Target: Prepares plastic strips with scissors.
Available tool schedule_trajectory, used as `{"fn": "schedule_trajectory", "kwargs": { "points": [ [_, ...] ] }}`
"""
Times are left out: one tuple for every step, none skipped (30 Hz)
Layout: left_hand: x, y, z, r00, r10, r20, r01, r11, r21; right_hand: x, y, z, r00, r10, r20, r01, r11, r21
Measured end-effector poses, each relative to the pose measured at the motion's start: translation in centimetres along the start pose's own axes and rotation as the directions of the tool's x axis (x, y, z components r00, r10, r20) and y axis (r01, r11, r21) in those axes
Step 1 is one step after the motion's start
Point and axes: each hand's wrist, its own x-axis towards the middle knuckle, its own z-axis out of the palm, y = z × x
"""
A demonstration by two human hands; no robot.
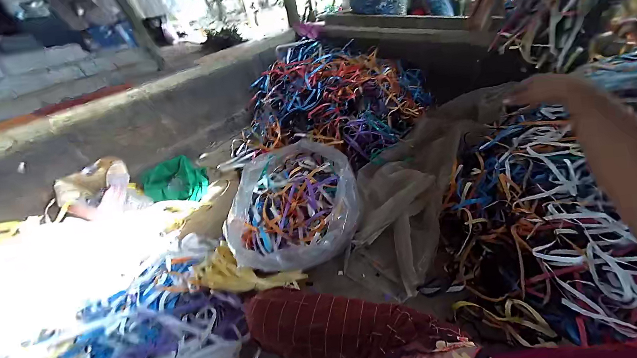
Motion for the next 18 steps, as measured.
{"fn": "schedule_trajectory", "kwargs": {
  "points": [
    [-0.4, 0.3, -1.2, 1.000, 0.005, -0.030, -0.007, 0.999, -0.044, 1.6, -3.6, 3.1, 0.993, -0.088, 0.079, 0.093, 0.994, -0.053],
    [-0.9, 0.8, -1.9, 0.996, 0.003, -0.092, -0.007, 0.999, -0.034, 2.6, -7.7, 6.7, 0.970, -0.191, 0.154, 0.205, 0.975, -0.087],
    [-1.3, 1.1, -2.8, 0.984, 0.003, -0.179, -0.005, 1.000, -0.015, 2.5, -12.0, 10.8, 0.926, -0.308, 0.218, 0.332, 0.939, -0.085],
    [-1.7, 1.4, -3.8, 0.963, 0.016, -0.269, -0.008, 1.000, 0.029, 1.1, -16.3, 15.1, 0.860, -0.435, 0.268, 0.461, 0.886, -0.042],
    [-2.2, 1.6, -4.8, 0.936, 0.037, -0.350, -0.005, 0.996, 0.090, -1.8, -20.1, 19.7, 0.769, -0.564, 0.302, 0.580, 0.814, 0.042],
    [-2.7, 1.8, -6.0, 0.909, 0.067, -0.411, -0.002, 0.988, 0.157, -5.3, -23.2, 24.0, 0.646, -0.688, 0.331, 0.684, 0.714, 0.150],
    [-3.3, 1.9, -7.3, 0.879, 0.101, -0.466, 0.011, 0.973, 0.232, -8.9, -25.1, 28.4, 0.495, -0.800, 0.339, 0.765, 0.586, 0.267],
    [-3.9, 2.0, -8.6, 0.841, 0.128, -0.526, 0.041, 0.954, 0.298, -12.7, -26.0, 32.6, 0.335, -0.879, 0.340, 0.814, 0.452, 0.365],
    [-4.6, 2.1, -9.9, 0.797, 0.142, -0.587, 0.088, 0.934, 0.346, -16.4, -26.1, 36.2, 0.196, -0.912, 0.361, 0.842, 0.345, 0.416],
    [-5.2, 2.1, -11.2, 0.753, 0.151, -0.640, 0.138, 0.915, 0.378, -19.8, -25.6, 39.2, 0.069, -0.930, 0.362, 0.870, 0.234, 0.434],
    [-5.7, 2.1, -12.4, 0.711, 0.163, -0.684, 0.185, 0.895, 0.406, -22.5, -24.7, 41.7, -0.022, -0.940, 0.340, 0.904, 0.126, 0.408],
    [-6.1, 2.1, -13.5, 0.685, 0.165, -0.710, 0.234, 0.873, 0.428, -24.4, -23.9, 43.5, -0.074, -0.952, 0.298, 0.929, 0.044, 0.369],
    [-6.3, 1.9, -14.4, 0.666, 0.153, -0.730, 0.291, 0.848, 0.443, -25.5, -23.4, 44.8, -0.093, -0.965, 0.244, 0.948, -0.010, 0.319],
    [-6.2, 1.6, -15.2, 0.648, 0.130, -0.750, 0.353, 0.822, 0.447, -25.9, -23.5, 45.5, -0.094, -0.975, 0.202, 0.957, -0.032, 0.289],
    [-6.0, 1.1, -16.1, 0.628, 0.094, -0.773, 0.413, 0.801, 0.433, -26.0, -24.0, 45.8, -0.087, -0.981, 0.175, 0.957, -0.034, 0.287],
    [-5.6, 0.6, -16.8, 0.608, 0.056, -0.792, 0.466, 0.782, 0.413, -25.9, -24.4, 46.0, -0.081, -0.984, 0.157, 0.953, -0.031, 0.301],
    [-5.0, 0.0, -17.4, 0.601, 0.015, -0.799, 0.510, 0.763, 0.398, -25.9, -24.6, 46.1, -0.078, -0.987, 0.143, 0.949, -0.030, 0.312],
    [-4.2, -0.7, -17.9, 0.599, -0.031, -0.800, 0.544, 0.749, 0.378, -26.0, -24.8, 46.2, -0.078, -0.989, 0.128, 0.947, -0.033, 0.319]
  ]
}}
